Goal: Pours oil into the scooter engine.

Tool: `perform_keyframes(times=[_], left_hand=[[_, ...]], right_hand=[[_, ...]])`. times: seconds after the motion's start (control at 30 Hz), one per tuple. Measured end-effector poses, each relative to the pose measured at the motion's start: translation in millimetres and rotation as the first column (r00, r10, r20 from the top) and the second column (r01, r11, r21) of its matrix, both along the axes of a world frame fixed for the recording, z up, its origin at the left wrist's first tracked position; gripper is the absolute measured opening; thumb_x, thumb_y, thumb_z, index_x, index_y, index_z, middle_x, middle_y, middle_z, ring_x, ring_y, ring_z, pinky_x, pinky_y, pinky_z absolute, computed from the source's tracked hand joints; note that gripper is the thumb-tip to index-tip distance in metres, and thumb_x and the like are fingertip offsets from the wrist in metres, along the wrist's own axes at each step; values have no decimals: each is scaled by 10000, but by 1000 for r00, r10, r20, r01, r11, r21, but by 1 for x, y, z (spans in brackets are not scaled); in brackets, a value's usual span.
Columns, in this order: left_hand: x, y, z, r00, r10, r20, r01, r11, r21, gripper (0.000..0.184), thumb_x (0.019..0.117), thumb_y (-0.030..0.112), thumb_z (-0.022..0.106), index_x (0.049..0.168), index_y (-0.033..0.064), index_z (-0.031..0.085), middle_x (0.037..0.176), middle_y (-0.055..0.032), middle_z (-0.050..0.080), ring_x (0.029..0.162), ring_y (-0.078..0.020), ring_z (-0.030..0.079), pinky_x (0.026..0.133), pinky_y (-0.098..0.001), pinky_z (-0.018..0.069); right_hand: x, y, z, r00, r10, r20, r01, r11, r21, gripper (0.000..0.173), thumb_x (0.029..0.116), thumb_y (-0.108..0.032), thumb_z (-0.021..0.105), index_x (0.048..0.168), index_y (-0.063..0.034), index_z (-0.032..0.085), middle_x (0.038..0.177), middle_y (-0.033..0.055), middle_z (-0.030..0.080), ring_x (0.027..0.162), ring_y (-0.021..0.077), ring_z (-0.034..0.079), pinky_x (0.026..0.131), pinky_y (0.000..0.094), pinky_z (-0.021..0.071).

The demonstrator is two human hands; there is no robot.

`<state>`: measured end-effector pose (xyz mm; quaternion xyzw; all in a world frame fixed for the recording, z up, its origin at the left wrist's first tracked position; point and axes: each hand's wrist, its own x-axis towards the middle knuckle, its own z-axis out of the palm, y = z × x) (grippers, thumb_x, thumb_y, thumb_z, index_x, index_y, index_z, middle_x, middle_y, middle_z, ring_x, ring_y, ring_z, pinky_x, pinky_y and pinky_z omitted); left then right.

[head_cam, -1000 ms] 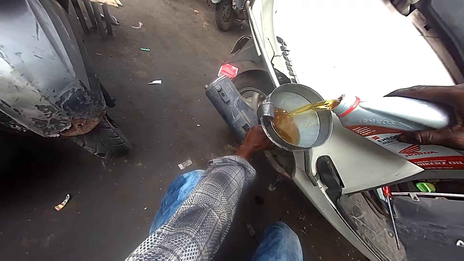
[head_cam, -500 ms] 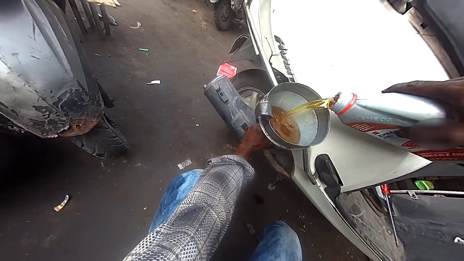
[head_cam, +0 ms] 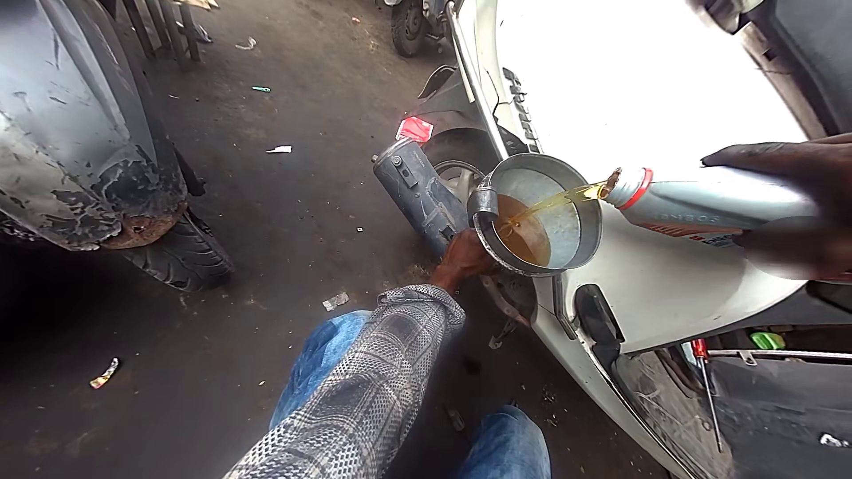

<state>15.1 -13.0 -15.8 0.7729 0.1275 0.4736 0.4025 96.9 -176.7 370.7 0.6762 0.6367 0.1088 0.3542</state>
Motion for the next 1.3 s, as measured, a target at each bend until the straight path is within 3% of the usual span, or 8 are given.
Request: perform_keyframes(times=[0.57,0.67,0.73,0.87,1.0,1.17,1.23,1.3], left_hand=[[6,1,-8,1000,-6,15,7,1000,-19,305,873,263,724,966,-27,743,907,-192,749,890,-331,741,813,-535,569],[1,1,-2,999,-28,-40,26,999,-40,292,881,250,722,979,-25,738,921,-194,746,897,-335,735,823,-535,566],[-19,2,22,974,-128,-189,106,987,-121,299,945,216,689,1064,-55,733,1014,-226,744,993,-363,721,914,-542,537],[-31,1,37,957,-170,-234,132,977,-169,317,976,219,656,1094,-66,727,1035,-241,740,1017,-377,716,936,-537,532],[-26,2,31,963,-161,-214,130,980,-153,307,971,219,664,1067,-65,731,1010,-237,741,998,-377,717,918,-550,531],[1,0,-3,999,8,31,-8,1000,9,297,863,246,736,933,-42,737,860,-204,739,831,-351,741,752,-543,572],[-4,0,2,1000,-21,-4,21,1000,-16,293,874,233,735,948,-51,736,876,-215,738,846,-362,736,775,-554,564],[-1,0,-1,1000,-2,9,2,1000,-5,287,872,236,733,945,-42,738,872,-206,740,841,-351,739,767,-547,569]], right_hand=[[-19,29,-16,950,302,81,-303,953,3,825,805,-78,652,1566,-281,407,1104,195,647,880,460,672,627,654,512],[-9,34,-25,869,468,160,-481,875,53,752,890,19,546,1535,-352,435,1298,191,632,1183,511,591,878,707,456],[-24,42,-30,806,563,183,-576,817,18,669,927,82,475,1501,-259,495,1380,202,605,1304,522,513,997,701,391],[-46,55,-36,721,659,217,-667,744,-42,593,924,134,417,1443,-114,558,1438,211,568,1353,518,471,1053,662,379],[-30,59,-27,685,719,115,-719,693,-45,624,934,128,408,1503,-117,484,1516,221,494,1370,521,449,1105,628,357],[-14,51,-3,761,649,-10,-649,761,28,644,911,153,415,1488,-108,530,1552,212,456,1394,438,457,1159,561,346],[-22,42,-6,876,463,-134,-424,873,241,471,1033,5,383,1448,-99,579,1532,99,511,1425,241,476,1174,394,392],[-32,51,-2,860,210,-465,-4,914,406,296,1048,-299,572,1286,-175,697,1266,-45,669,1164,-13,593,987,201,485]])
